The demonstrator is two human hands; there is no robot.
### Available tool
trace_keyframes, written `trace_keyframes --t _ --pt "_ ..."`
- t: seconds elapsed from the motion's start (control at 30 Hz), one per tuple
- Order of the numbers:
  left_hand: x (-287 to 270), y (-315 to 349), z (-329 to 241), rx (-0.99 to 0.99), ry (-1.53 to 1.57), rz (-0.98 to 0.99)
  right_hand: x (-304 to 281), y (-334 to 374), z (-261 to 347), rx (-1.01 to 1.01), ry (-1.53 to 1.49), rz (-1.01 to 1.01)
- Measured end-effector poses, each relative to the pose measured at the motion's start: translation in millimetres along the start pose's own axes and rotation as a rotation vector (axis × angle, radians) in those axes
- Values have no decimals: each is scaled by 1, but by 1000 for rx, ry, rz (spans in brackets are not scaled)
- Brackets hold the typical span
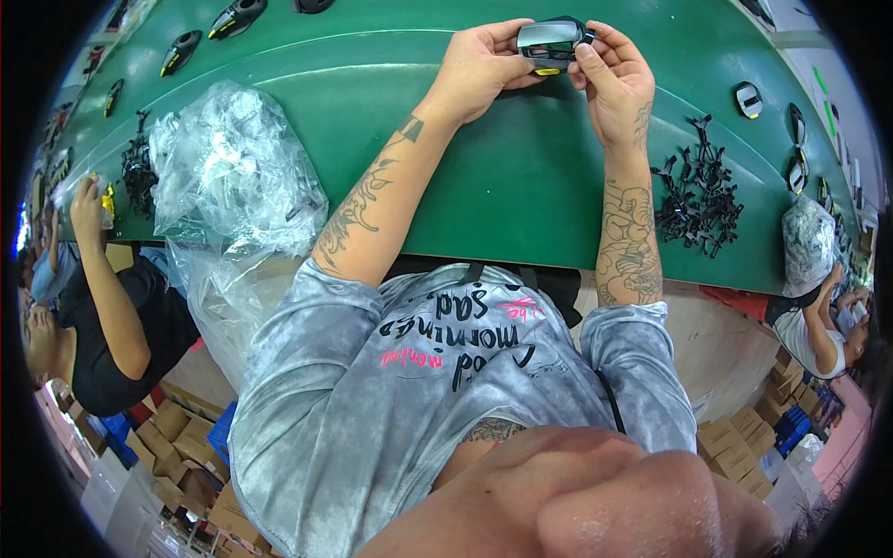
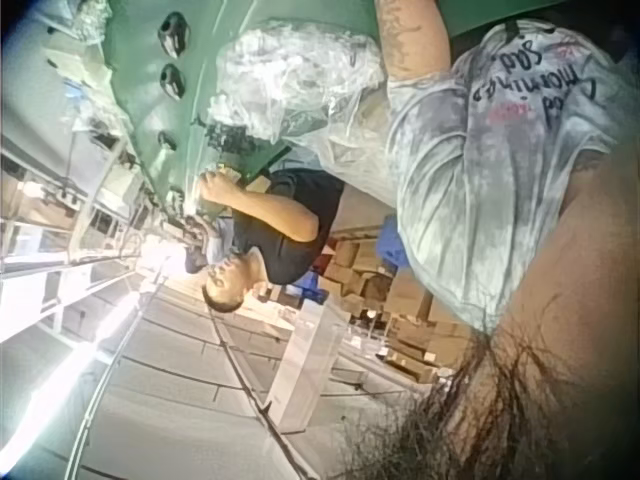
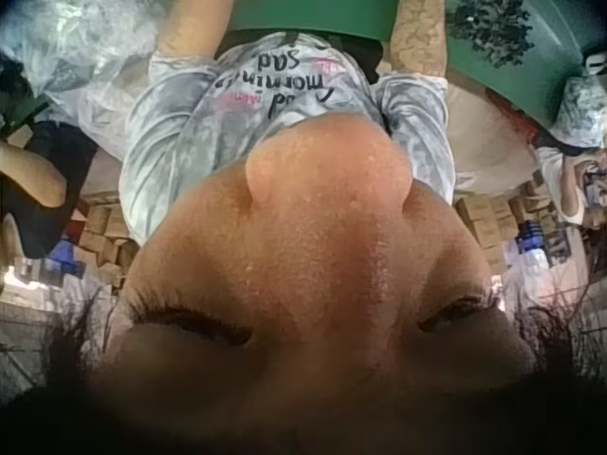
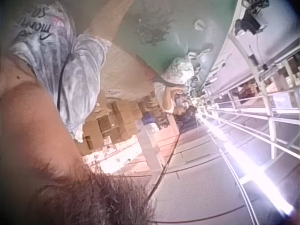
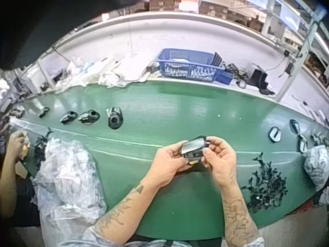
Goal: The person assembles small plastic components by hand, then places the assembled components into individual packaging bags.
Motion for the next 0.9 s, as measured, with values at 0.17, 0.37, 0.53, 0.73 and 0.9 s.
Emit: trace_keyframes --t 0.17,0.37,0.53,0.73,0.9 --pt "1 0 3 0 11 18 -6 -2 -1 -32 97 -35" --pt "0 -2 1 32 -4 40 -5 2 6 -74 238 -78" --pt "-8 -1 0 51 -75 -38 9 8 33 -395 923 -45" --pt "-3 2 -4 82 35 -37 6 2 24 -357 810 -37" --pt "-1 4 -3 74 -33 -35 3 -7 -18 -45 385 67"
Point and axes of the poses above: each hand's wrist, its own y-axis away from the middle knuckle, its own x-axis out of the palm, z = x × y, the point moved 10 cm from there along -y, towards the middle knuckle, and after that the axes turned 7 degrees about -z, right-handed, at the moved point
